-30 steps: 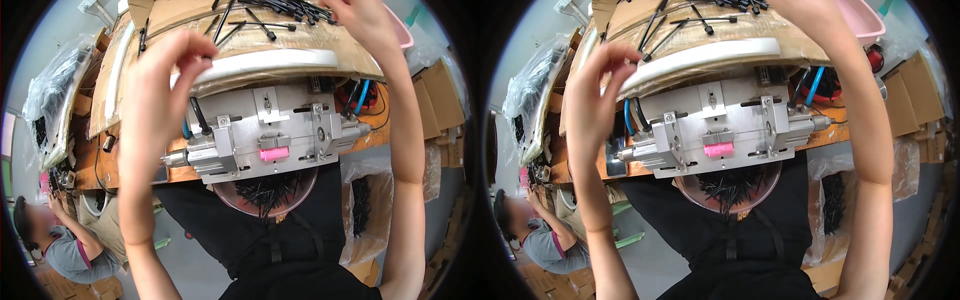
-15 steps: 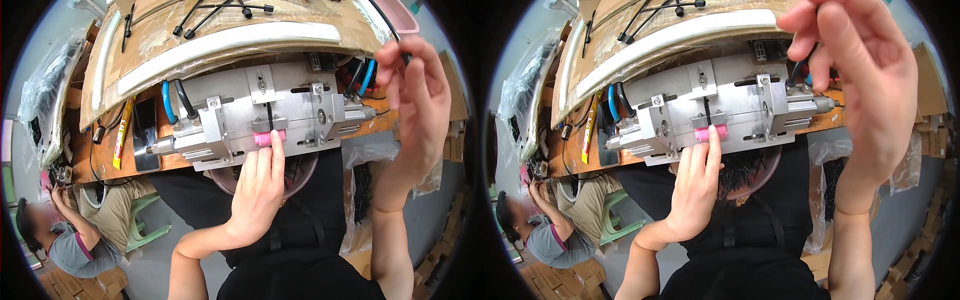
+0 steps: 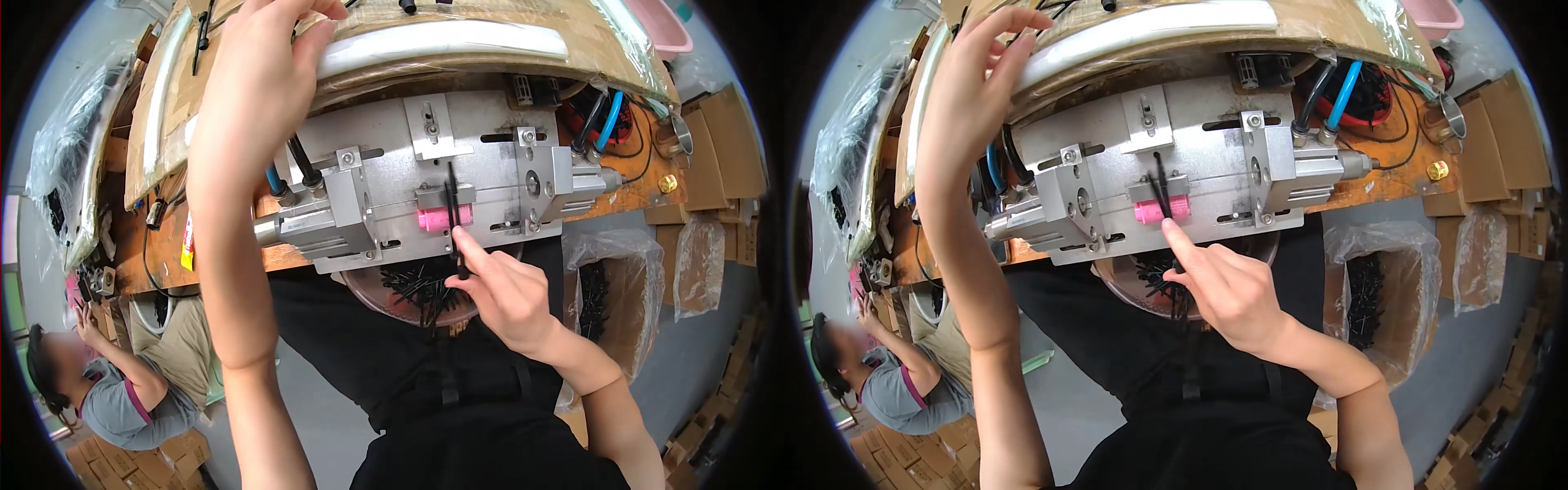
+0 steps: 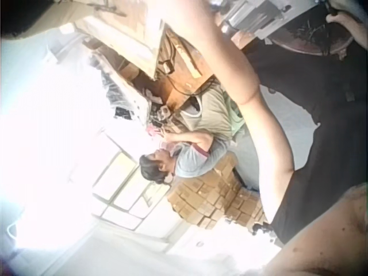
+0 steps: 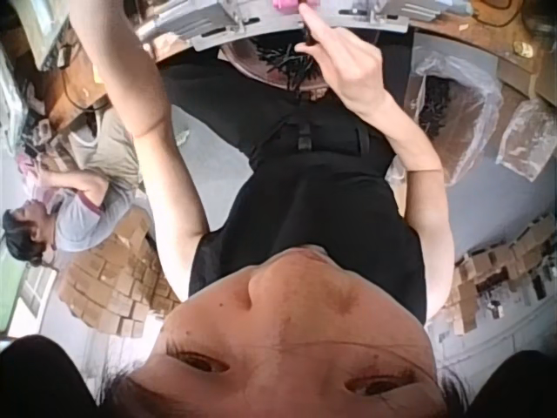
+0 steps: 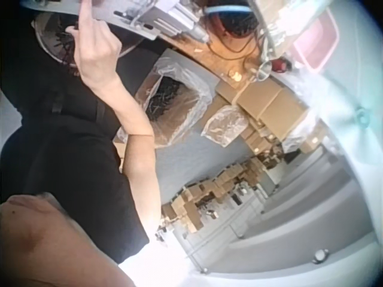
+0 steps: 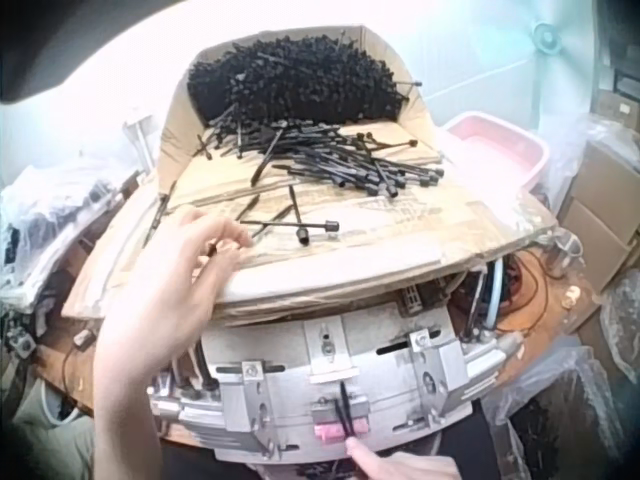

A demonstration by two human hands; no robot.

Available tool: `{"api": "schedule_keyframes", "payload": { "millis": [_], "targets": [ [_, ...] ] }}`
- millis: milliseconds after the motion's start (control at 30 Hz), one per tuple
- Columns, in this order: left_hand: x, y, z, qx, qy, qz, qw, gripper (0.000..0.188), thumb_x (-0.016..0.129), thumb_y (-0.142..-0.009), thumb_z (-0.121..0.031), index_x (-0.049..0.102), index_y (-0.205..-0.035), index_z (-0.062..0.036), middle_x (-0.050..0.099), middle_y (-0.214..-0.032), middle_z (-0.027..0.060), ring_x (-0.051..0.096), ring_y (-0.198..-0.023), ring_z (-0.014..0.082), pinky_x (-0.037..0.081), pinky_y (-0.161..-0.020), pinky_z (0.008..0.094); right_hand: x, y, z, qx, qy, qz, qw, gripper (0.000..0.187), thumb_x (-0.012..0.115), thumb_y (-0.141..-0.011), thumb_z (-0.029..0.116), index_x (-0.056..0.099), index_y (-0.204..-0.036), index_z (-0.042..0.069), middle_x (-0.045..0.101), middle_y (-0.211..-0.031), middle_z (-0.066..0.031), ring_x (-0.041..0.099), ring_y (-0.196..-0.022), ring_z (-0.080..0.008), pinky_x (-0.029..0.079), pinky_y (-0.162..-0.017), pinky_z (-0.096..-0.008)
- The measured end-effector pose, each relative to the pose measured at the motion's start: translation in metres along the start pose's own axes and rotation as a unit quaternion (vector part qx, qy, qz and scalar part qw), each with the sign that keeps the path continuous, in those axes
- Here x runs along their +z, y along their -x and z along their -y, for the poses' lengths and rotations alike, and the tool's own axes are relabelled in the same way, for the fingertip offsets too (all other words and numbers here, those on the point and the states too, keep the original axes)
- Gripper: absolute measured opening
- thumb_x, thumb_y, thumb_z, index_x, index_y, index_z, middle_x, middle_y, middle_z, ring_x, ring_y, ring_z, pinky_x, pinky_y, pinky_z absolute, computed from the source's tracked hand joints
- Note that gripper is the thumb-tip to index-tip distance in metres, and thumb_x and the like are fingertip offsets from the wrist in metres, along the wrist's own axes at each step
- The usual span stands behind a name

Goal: The person repeatedly picks up black cable-like objects from a pile on a wooden table and inserts them into a pink fixture on a metal jig. They then remove the processed items and place them into a clear plastic bowl below. The process is repeated continuously throughout the clip.

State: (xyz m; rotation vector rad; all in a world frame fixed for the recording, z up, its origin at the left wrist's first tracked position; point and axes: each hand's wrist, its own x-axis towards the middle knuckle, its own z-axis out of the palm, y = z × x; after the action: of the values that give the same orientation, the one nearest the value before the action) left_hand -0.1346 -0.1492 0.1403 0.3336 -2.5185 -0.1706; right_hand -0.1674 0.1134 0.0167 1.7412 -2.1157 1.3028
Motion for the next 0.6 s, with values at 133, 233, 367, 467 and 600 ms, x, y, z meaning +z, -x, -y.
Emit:
{"api": "schedule_keyframes", "payload": {
  "millis": [133,233,367,467,600],
  "targets": [
    [-0.001,-0.015,0.001,-0.085,0.033,0.096,0.991,0.014,0.058,-0.092,-0.009,0.067,-0.100,-0.0021,0.065,-0.088,0.0128,0.062,-0.082,0.0213,0.049,-0.074,0.0313,0.006,-0.002,-0.005,0.006,0.011,0.015,1.000,0.063,0.078,-0.075,0.002,0.054,-0.132,-0.008,0.054,-0.069,-0.0062,0.053,-0.057,-0.0173,0.044,-0.052,-0.0315],
    [-0.023,-0.026,-0.030,-0.169,0.083,0.159,0.969,0.014,0.058,-0.092,-0.010,0.068,-0.098,-0.0017,0.065,-0.082,0.0114,0.062,-0.076,0.0192,0.049,-0.071,0.0306,-0.002,-0.006,0.000,0.022,0.031,0.052,0.998,0.060,0.078,-0.076,0.005,0.056,-0.131,-0.006,0.054,-0.070,-0.0060,0.054,-0.058,-0.0175,0.044,-0.052,-0.0311],
    [-0.016,-0.027,-0.020,-0.127,0.088,0.150,0.976,0.012,0.060,-0.089,-0.008,0.069,-0.094,-0.0014,0.065,-0.079,0.0100,0.061,-0.073,0.0163,0.049,-0.068,0.0290,-0.036,-0.055,-0.004,-0.084,0.091,0.018,0.992,0.043,0.076,-0.079,0.007,0.063,-0.119,-0.001,0.055,-0.071,-0.0061,0.057,-0.061,-0.0195,0.046,-0.051,-0.0296],
    [-0.009,-0.025,0.017,-0.031,0.121,0.172,0.977,0.015,0.062,-0.091,-0.008,0.068,-0.103,-0.0020,0.064,-0.087,0.0069,0.060,-0.080,0.0156,0.048,-0.075,0.0262,-0.050,-0.137,-0.027,-0.186,0.204,-0.074,0.958,0.022,0.071,-0.083,0.005,0.065,-0.103,0.001,0.061,-0.078,-0.0082,0.061,-0.065,-0.0186,0.047,-0.053,-0.0256],
    [-0.016,-0.022,0.029,0.001,0.178,0.192,0.965,0.018,0.063,-0.091,-0.007,0.067,-0.108,-0.0025,0.063,-0.088,0.0043,0.059,-0.084,0.0141,0.047,-0.079,0.0243,-0.057,-0.215,-0.053,-0.123,0.331,-0.035,0.935,0.024,0.063,-0.088,0.007,0.062,-0.111,0.000,0.064,-0.083,-0.0107,0.062,-0.074,-0.0181,0.052,-0.067,-0.0326]
  ]
}}
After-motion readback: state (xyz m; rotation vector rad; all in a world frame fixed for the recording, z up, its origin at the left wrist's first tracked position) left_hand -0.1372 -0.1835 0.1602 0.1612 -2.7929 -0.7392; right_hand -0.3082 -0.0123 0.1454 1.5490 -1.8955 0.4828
